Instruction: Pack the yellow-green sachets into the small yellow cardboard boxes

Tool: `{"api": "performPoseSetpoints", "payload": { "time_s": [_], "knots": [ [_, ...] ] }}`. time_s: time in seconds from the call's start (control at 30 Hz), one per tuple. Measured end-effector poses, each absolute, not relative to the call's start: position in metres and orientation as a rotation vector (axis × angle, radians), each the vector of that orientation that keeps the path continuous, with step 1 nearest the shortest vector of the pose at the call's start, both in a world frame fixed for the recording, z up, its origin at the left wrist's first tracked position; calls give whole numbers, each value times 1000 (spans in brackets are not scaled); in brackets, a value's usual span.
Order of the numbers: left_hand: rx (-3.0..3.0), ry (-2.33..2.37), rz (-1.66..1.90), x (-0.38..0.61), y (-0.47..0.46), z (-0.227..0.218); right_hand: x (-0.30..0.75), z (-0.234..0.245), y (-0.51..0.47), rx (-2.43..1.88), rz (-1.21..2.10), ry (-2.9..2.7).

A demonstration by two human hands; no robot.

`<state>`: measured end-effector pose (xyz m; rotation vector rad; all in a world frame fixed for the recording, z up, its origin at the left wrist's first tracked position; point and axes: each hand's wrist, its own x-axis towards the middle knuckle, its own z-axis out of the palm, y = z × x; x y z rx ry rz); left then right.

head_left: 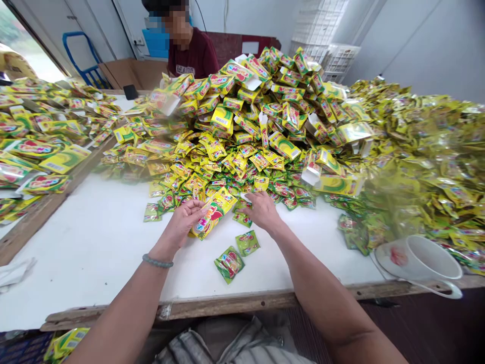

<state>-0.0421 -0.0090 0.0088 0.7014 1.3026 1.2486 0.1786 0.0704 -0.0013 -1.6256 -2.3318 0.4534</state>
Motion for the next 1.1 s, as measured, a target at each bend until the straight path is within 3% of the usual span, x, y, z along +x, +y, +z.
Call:
{"api": "performPoseSetpoints", "payload": {
  "time_s": [0.2, 0.4, 0.5, 1.1],
  "knots": [
    [754, 1365, 1204, -44, -10, 7, 184, -4, 74, -1602, 588, -2223],
    [796, 1406, 1166, -42, -10, 3, 186, 8, 75, -1239, 1164, -1602],
    [771, 1326, 1154, -40, -11, 6, 172, 10, 66, -1127, 1323, -1578],
    [653, 1120, 1227, -25, -13, 10, 149, 8, 45, -1120, 870, -1703]
  ]
}}
